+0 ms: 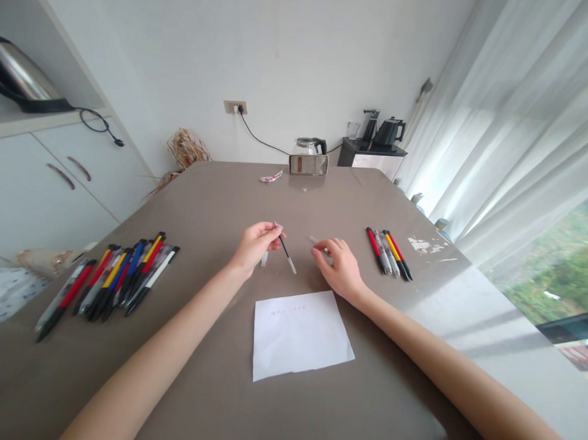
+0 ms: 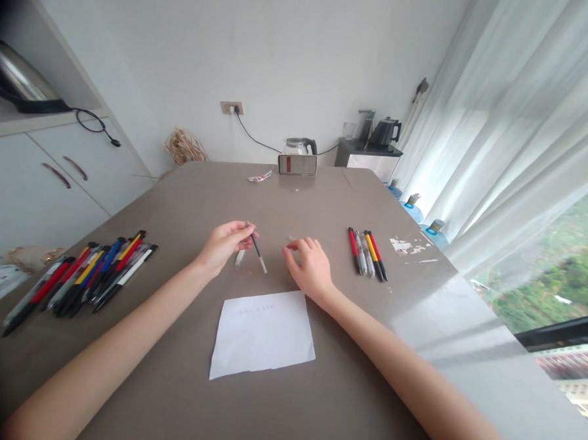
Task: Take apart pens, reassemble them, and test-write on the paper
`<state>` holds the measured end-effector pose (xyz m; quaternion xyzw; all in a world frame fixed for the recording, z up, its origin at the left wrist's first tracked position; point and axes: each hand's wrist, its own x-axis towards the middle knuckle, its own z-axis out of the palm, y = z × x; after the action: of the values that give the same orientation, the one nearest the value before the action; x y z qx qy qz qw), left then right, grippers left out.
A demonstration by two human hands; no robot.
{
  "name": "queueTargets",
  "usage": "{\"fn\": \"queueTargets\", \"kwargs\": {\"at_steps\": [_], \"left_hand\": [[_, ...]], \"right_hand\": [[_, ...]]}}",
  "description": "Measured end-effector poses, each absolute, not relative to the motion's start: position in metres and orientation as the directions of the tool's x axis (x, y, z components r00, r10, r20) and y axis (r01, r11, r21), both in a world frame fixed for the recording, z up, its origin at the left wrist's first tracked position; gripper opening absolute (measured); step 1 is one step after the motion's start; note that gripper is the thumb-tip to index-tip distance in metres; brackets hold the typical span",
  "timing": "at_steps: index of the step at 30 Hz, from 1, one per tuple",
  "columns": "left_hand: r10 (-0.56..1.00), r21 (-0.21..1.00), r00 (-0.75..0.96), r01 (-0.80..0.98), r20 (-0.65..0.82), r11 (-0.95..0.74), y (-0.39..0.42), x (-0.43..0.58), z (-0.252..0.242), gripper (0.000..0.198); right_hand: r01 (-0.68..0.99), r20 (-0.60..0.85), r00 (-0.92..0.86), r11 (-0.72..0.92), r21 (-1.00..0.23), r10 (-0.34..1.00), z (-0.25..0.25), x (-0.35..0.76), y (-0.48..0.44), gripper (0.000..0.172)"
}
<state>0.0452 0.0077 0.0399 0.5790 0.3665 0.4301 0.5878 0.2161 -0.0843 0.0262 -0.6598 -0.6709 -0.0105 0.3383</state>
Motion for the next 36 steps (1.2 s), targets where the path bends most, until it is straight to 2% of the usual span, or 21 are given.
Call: {"fn": "queueTargets", "kwargs": {"at_steps": [3,7,11,13,16,18,21,23,26,30,36], "left_hand": [[0.908,0.993,0.417,-0.119,0.042,0.009,0.000,0.051,0.040,0.028],[0.892,0.992,0.451,-0.126,0.030,0.030,-0.006,0.055,0.044,0.028],[0.924,0.994,0.377,-0.105,0.065,-0.027,0.000,0.051,0.047,0.028],[0.945,0.996,0.315,-0.039,0.088,-0.080,0.007,0.046,0.045,0.029],[0.939,0.966,0.331,0.195,0.098,-0.169,0.015,0.039,0.038,0.030],[0.914,0.866,0.373,0.391,0.160,-0.312,0.015,0.037,0.034,0.028],[0.860,0.606,0.438,0.620,0.261,-0.499,0.007,0.038,0.032,0.026],[0.846,0.452,0.466,0.716,0.258,-0.532,0.001,0.040,0.031,0.027],[0.838,0.303,0.500,0.782,0.217,-0.545,-0.005,0.042,0.031,0.027],[0.819,0.216,0.546,0.790,0.176,-0.573,-0.005,0.042,0.030,0.026],[0.820,0.198,0.557,0.795,0.132,-0.573,-0.004,0.041,0.031,0.023]], "right_hand": [[0.844,0.404,0.023,0.199,-0.498,0.914,0.029,0.199,-0.092,0.023],[0.821,0.340,0.006,0.189,-0.538,0.940,0.027,0.192,-0.095,0.018],[0.825,0.329,0.044,0.151,-0.544,0.943,0.025,0.197,-0.092,0.017],[0.833,0.321,0.060,0.129,-0.538,0.945,0.023,0.200,-0.090,0.017],[0.844,0.299,0.066,0.107,-0.526,0.952,0.020,0.204,-0.087,0.019],[0.849,0.280,0.074,0.087,-0.521,0.957,0.018,0.207,-0.086,0.020],[0.864,0.255,0.083,0.058,-0.501,0.963,0.015,0.207,-0.085,0.023],[0.884,0.256,0.067,0.061,-0.464,0.964,0.015,0.205,-0.085,0.025],[0.920,0.260,0.023,0.081,-0.385,0.965,0.019,0.200,-0.086,0.026],[0.953,0.231,-0.022,0.091,-0.288,0.973,0.025,0.188,-0.080,0.023],[0.980,0.204,-0.029,0.068,-0.188,0.979,0.025,0.168,-0.064,0.018]]}}
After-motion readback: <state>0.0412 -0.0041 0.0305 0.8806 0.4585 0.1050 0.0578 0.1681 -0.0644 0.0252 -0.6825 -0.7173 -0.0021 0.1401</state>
